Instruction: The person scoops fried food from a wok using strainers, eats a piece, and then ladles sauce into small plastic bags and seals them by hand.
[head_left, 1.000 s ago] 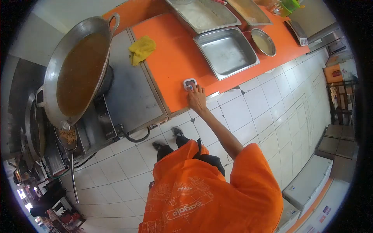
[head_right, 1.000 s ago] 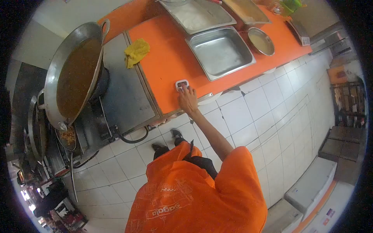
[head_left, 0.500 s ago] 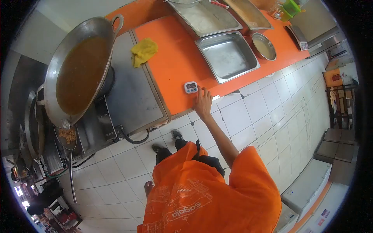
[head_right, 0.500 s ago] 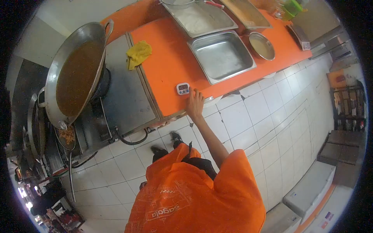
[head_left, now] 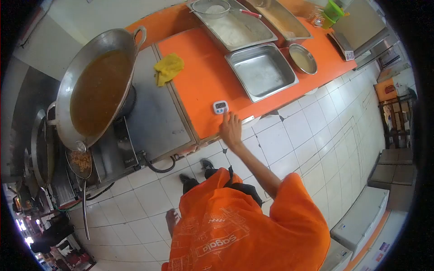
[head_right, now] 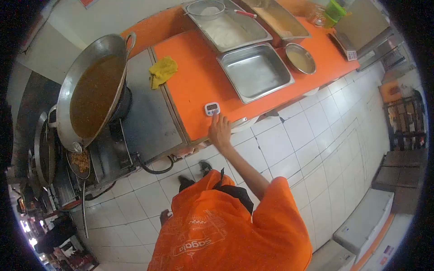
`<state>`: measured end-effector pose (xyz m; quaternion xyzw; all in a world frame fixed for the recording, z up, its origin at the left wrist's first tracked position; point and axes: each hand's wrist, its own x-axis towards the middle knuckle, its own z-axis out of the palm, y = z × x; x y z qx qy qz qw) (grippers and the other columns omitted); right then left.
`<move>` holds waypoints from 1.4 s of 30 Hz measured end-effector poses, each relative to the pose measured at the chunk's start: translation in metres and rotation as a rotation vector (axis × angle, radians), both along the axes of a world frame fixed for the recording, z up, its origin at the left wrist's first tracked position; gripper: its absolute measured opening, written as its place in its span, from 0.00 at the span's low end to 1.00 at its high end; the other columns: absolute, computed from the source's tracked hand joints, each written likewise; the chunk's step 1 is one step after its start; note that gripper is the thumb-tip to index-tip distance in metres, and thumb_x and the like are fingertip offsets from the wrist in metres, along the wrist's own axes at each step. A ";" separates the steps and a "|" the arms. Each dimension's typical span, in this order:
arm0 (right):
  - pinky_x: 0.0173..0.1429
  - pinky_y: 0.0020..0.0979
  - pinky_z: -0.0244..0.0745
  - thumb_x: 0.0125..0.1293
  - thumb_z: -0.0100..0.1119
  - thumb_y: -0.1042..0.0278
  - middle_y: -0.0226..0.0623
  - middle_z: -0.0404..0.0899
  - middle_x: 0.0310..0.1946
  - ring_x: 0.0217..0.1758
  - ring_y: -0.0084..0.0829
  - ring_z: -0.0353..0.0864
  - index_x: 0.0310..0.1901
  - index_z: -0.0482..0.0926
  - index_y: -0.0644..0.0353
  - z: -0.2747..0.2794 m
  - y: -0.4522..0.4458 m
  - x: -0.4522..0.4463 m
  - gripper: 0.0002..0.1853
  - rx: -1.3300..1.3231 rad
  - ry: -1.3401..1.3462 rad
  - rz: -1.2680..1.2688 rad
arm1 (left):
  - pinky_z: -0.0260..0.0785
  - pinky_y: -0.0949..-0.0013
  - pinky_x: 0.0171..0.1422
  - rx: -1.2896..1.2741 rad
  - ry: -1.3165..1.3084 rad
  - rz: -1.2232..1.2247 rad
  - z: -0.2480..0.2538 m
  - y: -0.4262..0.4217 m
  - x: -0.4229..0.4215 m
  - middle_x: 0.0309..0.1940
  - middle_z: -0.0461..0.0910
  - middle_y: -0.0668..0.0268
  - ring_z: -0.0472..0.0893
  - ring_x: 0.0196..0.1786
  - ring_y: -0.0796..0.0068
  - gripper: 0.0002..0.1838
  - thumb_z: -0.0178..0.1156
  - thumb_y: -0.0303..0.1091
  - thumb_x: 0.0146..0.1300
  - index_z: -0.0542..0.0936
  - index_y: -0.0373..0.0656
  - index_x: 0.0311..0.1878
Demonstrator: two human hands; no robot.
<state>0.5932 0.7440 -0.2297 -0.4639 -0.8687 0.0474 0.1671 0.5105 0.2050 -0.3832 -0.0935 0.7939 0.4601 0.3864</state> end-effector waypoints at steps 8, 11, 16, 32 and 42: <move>0.64 0.47 0.58 0.52 0.61 0.70 0.44 0.65 0.59 0.62 0.49 0.64 0.53 0.70 0.58 0.066 -0.139 -0.039 0.24 -0.491 0.616 1.015 | 0.57 0.66 0.63 1.027 -0.564 0.285 0.262 0.278 -0.032 0.57 0.70 0.65 0.69 0.57 0.67 0.32 0.36 0.56 0.65 0.69 0.40 0.58; 0.67 0.55 0.45 0.66 0.45 0.58 0.52 0.64 0.59 0.64 0.50 0.60 0.44 0.78 0.57 0.042 -0.119 -0.063 0.15 -0.420 0.638 0.932 | 0.55 0.68 0.63 0.940 -0.152 0.042 0.274 0.307 -0.032 0.61 0.66 0.60 0.65 0.63 0.67 0.36 0.31 0.59 0.63 0.65 0.39 0.63; 0.69 0.45 0.49 0.70 0.39 0.54 0.48 0.61 0.63 0.66 0.45 0.59 0.51 0.73 0.60 0.063 -0.131 -0.076 0.20 -1.281 0.795 0.668 | 0.44 0.62 0.72 0.639 1.019 -0.319 0.327 0.319 -0.018 0.63 0.64 0.52 0.57 0.70 0.61 0.29 0.49 0.46 0.58 0.69 0.37 0.59; 0.66 0.53 0.51 0.63 0.49 0.52 0.49 0.67 0.58 0.65 0.50 0.60 0.52 0.73 0.58 0.109 -0.308 -0.126 0.22 -0.908 0.453 1.737 | 0.63 0.54 0.59 0.460 0.326 0.675 0.168 0.086 -0.009 0.50 0.75 0.66 0.72 0.55 0.70 0.25 0.47 0.53 0.64 0.72 0.46 0.55; 0.66 0.51 0.51 0.66 0.35 0.47 0.52 0.62 0.63 0.66 0.46 0.61 0.56 0.69 0.58 0.009 -0.437 -0.154 0.26 -1.741 -0.461 1.664 | 0.48 0.52 0.70 0.039 1.114 0.434 0.401 0.027 -0.006 0.67 0.56 0.56 0.54 0.71 0.55 0.27 0.57 0.38 0.59 0.64 0.44 0.62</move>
